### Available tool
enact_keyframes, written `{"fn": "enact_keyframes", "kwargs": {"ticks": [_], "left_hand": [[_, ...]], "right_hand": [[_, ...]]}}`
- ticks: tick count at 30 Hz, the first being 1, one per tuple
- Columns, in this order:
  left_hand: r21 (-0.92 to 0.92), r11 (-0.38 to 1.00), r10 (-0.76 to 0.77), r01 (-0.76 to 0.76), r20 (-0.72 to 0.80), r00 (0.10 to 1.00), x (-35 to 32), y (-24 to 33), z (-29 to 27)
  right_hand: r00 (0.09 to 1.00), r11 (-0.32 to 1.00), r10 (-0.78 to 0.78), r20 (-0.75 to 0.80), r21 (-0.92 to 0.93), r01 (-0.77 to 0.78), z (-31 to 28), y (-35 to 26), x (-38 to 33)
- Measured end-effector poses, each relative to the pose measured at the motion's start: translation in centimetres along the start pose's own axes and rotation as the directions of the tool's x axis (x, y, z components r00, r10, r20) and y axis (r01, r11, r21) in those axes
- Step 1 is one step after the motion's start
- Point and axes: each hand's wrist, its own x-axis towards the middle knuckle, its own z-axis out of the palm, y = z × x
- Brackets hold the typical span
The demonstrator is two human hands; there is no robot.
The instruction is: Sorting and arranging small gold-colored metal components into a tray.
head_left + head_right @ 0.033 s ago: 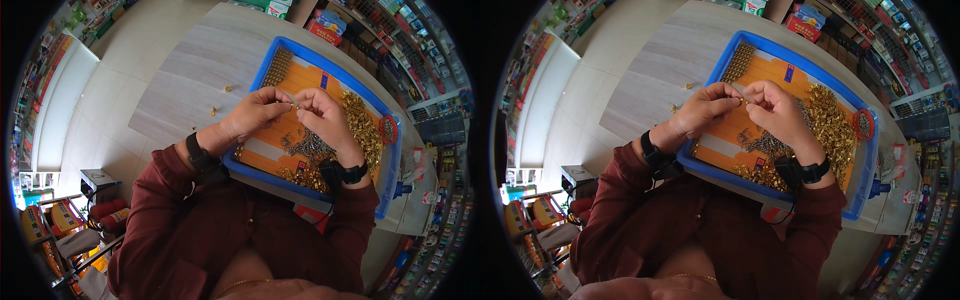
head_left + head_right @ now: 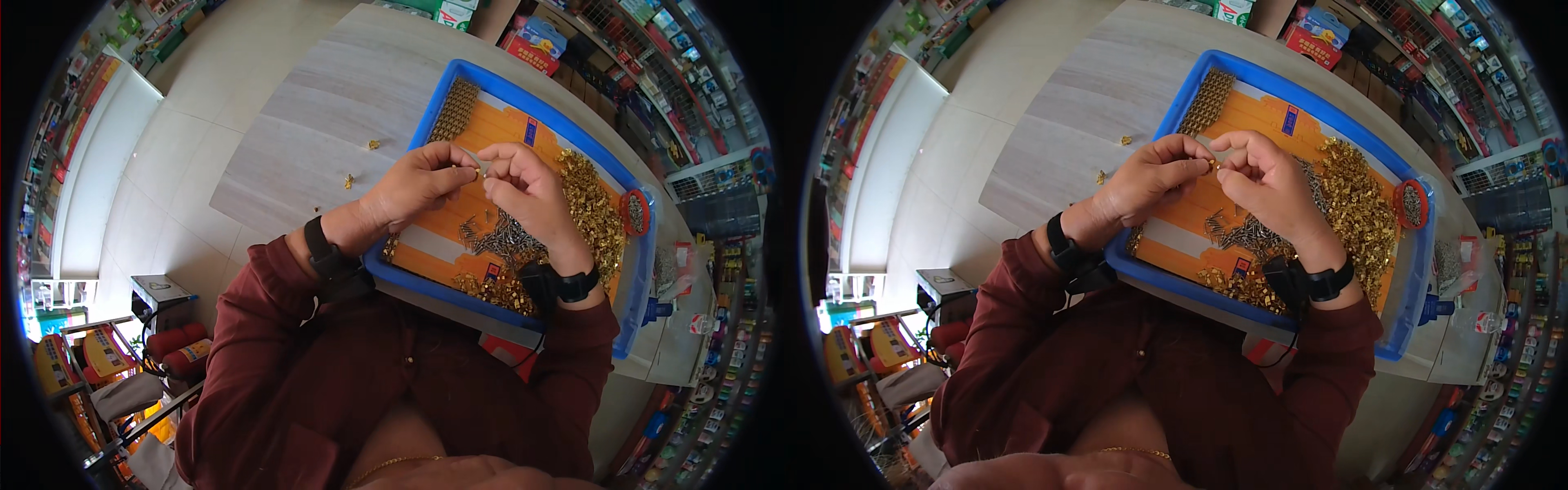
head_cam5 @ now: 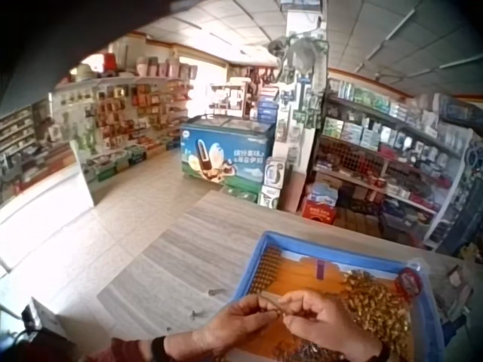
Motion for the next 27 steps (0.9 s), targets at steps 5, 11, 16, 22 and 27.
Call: {"fn": "enact_keyframes", "kwargs": {"ticks": [5,11,16,22,27], "left_hand": [[-0.035,0.999,-0.006,0.005,-0.034,0.999,-0.1,0.0,0.1],[-0.047,0.999,-0.013,0.012,-0.02,1.0,-0.1,0.1,0.0],[-0.11,0.994,-0.03,0.028,-0.016,0.999,-0.2,0.3,-0.2],[-0.112,0.993,-0.041,0.039,-0.019,0.999,-0.3,0.4,-0.1],[-0.165,0.986,-0.002,-0.007,-0.056,0.998,-0.4,0.4,-0.1]], "right_hand": [[0.995,0.998,-0.037,-0.089,0.037,0.041,0.5,0.4,0.3],[0.992,0.996,-0.081,-0.098,-0.043,0.077,0.8,1.0,0.2],[0.955,0.9,-0.294,-0.038,-0.348,0.263,0.5,0.4,0.1],[0.959,0.89,-0.278,-0.049,-0.39,0.238,1.3,-0.3,0.2],[0.994,0.937,-0.076,-0.08,-0.346,0.044,-0.8,-1.1,2.2]]}}
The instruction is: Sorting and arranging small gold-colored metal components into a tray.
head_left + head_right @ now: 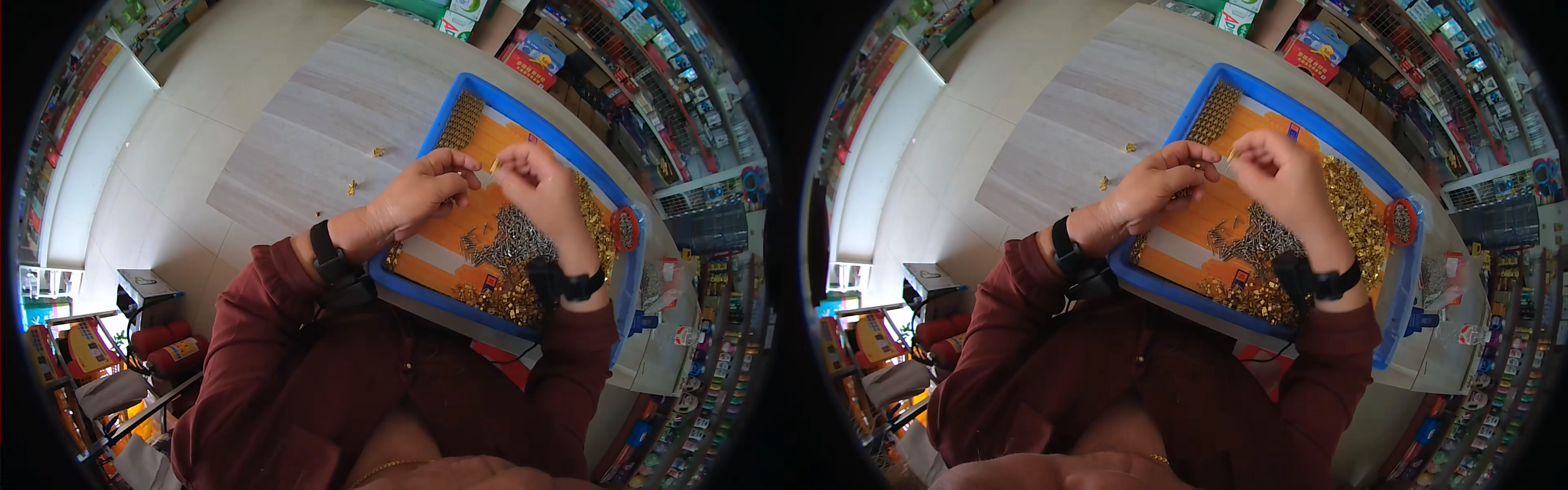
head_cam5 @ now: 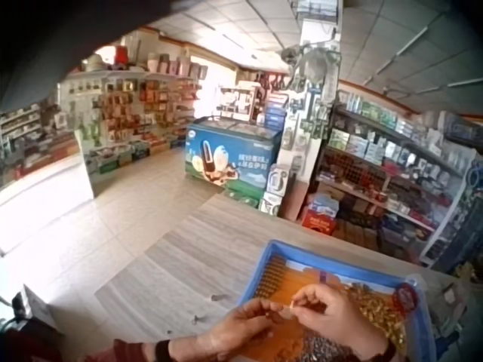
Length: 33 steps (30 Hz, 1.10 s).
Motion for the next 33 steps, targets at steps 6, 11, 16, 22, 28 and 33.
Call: {"fn": "enact_keyframes", "kwargs": {"ticks": [6,11,16,22,28,33], "left_hand": [[0.017,0.999,-0.031,0.03,0.12,0.992,0.5,-0.3,-0.7],[0.005,1.0,-0.002,0.001,0.122,0.993,0.3,-0.4,-0.7],[0.007,1.0,-0.012,0.011,0.12,0.993,0.2,-0.1,-0.4],[0.036,0.999,-0.002,-0.003,0.13,0.992,0.1,-0.1,-0.4],[0.041,0.997,0.053,-0.061,0.165,0.985,0.1,-0.4,-0.5],[0.028,0.999,0.038,-0.042,0.138,0.99,0.1,-0.2,-0.2]], "right_hand": [[0.989,0.955,0.133,-0.069,-0.259,-0.147,-3.5,6.8,8.7],[0.98,0.859,0.191,-0.055,-0.474,-0.194,-1.1,9.5,11.5],[0.984,0.818,0.117,-0.137,-0.548,-0.173,0.1,10.6,12.1],[0.971,0.807,0.024,-0.237,-0.569,-0.158,1.3,10.8,12.6],[0.969,0.743,0.089,-0.23,-0.633,-0.219,1.0,9.8,12.1],[0.966,0.686,0.087,-0.243,-0.688,-0.235,1.3,9.8,12.4]]}}
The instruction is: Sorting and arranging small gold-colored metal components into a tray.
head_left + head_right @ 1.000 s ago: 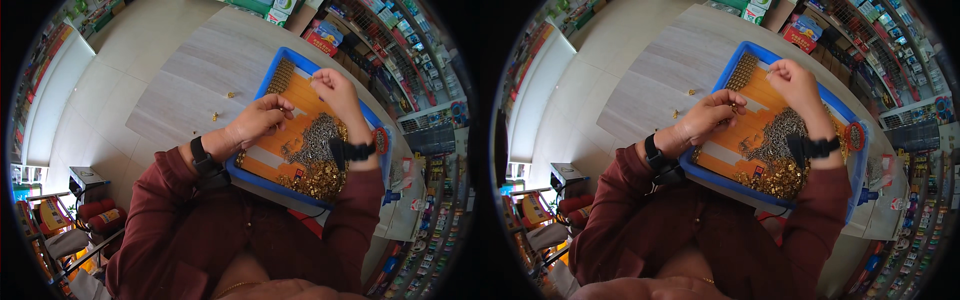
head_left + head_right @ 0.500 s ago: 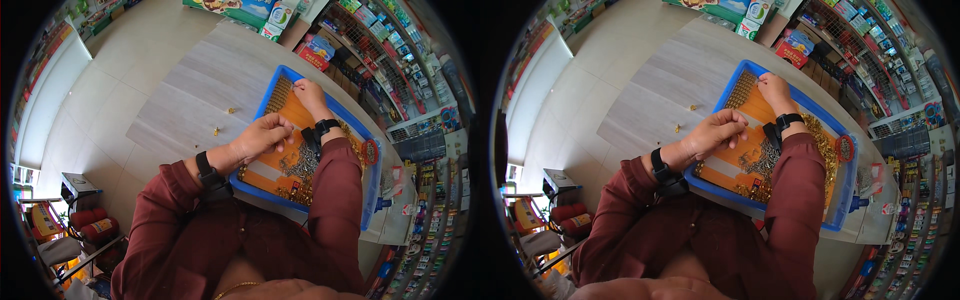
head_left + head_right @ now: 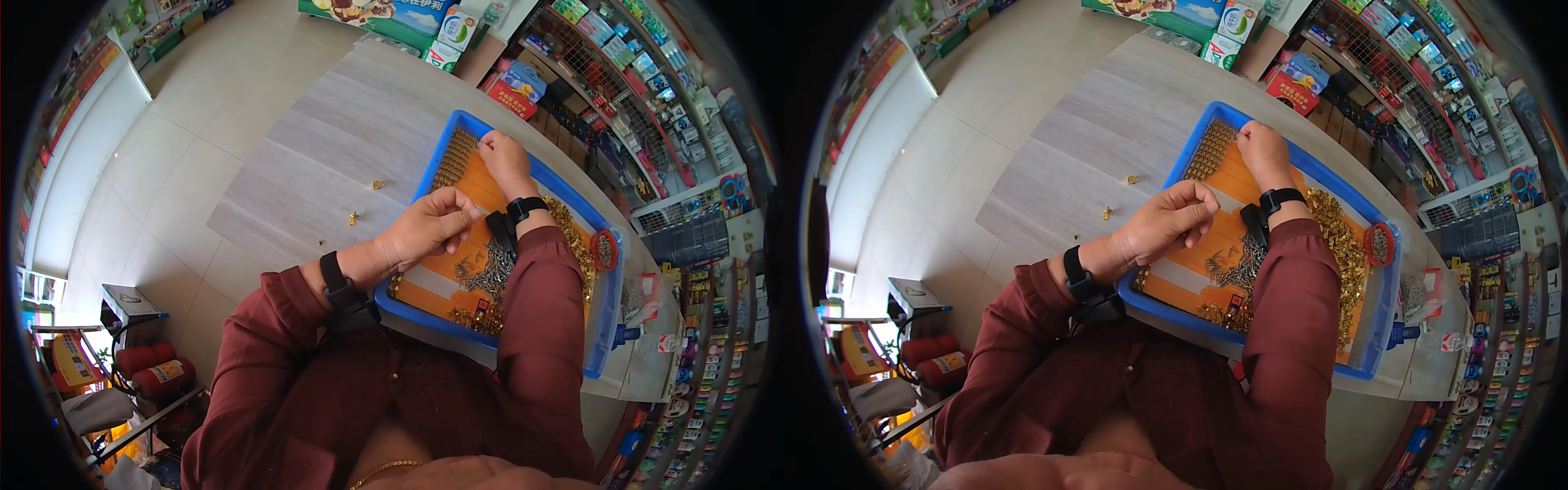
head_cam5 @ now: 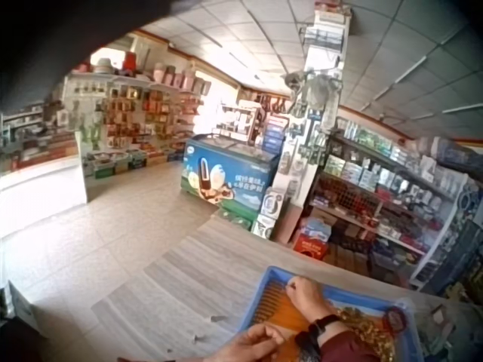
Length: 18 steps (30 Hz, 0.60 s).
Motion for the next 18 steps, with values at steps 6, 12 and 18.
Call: {"fn": "enact_keyframes", "kwargs": {"ticks": [6,12,18], "left_hand": [[-0.002,1.0,-0.018,0.018,0.008,1.0,0.1,0.0,-0.1],[0.029,0.999,-0.038,0.038,0.005,0.999,0.0,0.0,-0.2],[0.109,0.992,-0.06,0.061,-0.016,0.998,0.0,0.4,0.2]], "right_hand": [[0.999,0.999,0.038,-0.003,-0.012,-0.038,-0.4,-0.7,-0.5],[0.997,0.998,-0.005,0.078,0.063,0.001,-1.5,1.4,-0.4],[0.885,0.982,-0.078,0.46,0.19,-0.012,-7.3,3.9,-4.1]]}}
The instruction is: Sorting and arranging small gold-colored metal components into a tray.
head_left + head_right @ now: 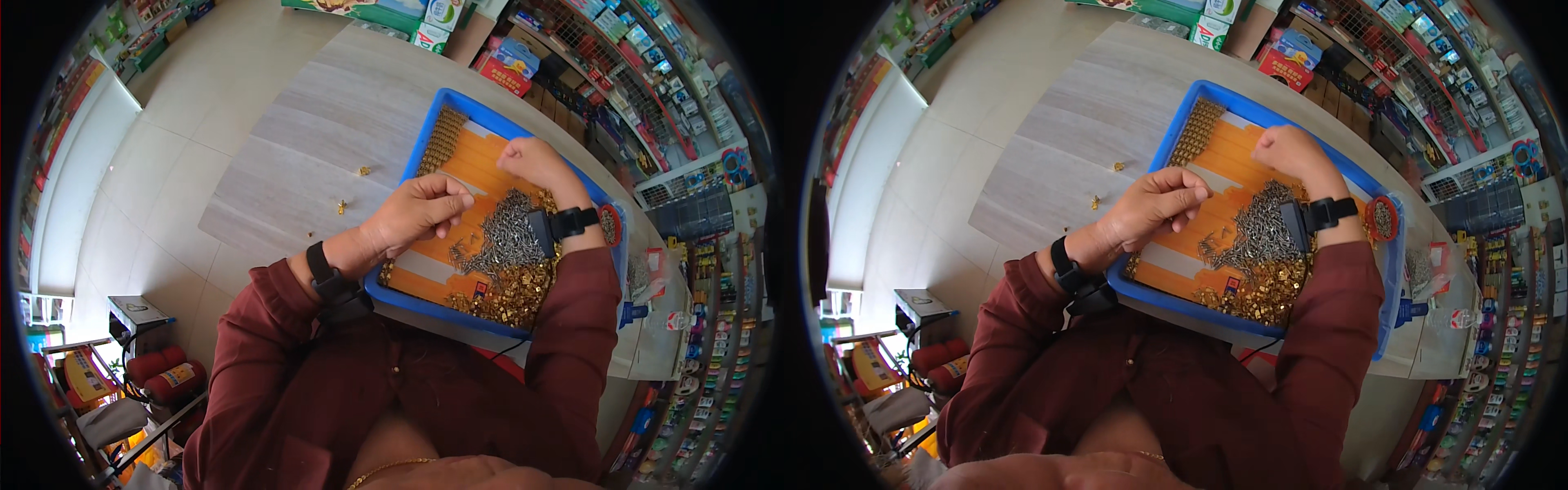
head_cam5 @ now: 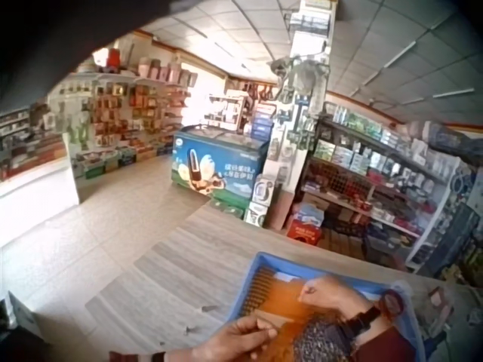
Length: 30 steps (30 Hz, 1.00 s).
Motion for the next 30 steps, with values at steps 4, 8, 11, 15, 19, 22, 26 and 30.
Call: {"fn": "enact_keyframes", "kwargs": {"ticks": [4,8,11,15,19,22,26,30], "left_hand": [[-0.002,1.0,0.011,-0.011,-0.021,1.0,0.0,-0.1,0.0],[0.008,0.999,0.037,-0.037,-0.017,0.999,0.0,-0.1,0.1],[-0.005,1.0,0.006,-0.006,-0.031,0.999,-0.1,0.1,0.2],[0.004,0.999,0.046,-0.046,-0.007,0.999,0.3,-0.6,0.0],[-0.017,0.999,0.034,-0.034,-0.023,0.999,0.2,-0.4,0.2],[-0.013,0.999,0.032,-0.032,-0.01,0.999,0.5,-0.6,-0.1],[0.006,1.0,0.014,-0.014,-0.005,1.0,0.4,-0.4,0.0],[-0.002,1.0,0.013,-0.013,-0.044,0.999,0.3,-0.3,0.2]], "right_hand": [[0.998,0.979,0.021,0.056,-0.204,-0.009,1.0,-0.3,-3.1],[0.995,0.974,0.082,0.063,-0.218,-0.067,2.1,-0.6,-4.0],[0.996,0.97,0.066,0.062,-0.237,-0.05,2.2,-1.4,-4.1],[0.995,0.965,0.079,0.059,-0.256,-0.061,2.3,-1.4,-4.0],[0.993,0.955,0.095,0.065,-0.288,-0.073,1.9,-1.7,-4.9],[0.994,0.968,0.099,0.048,-0.235,-0.085,2.4,-2.2,-5.2],[0.995,0.986,0.088,0.04,-0.148,-0.082,3.1,-1.9,-4.8],[0.994,0.99,0.092,0.062,-0.113,-0.085,3.2,-2.1,-4.7]]}}
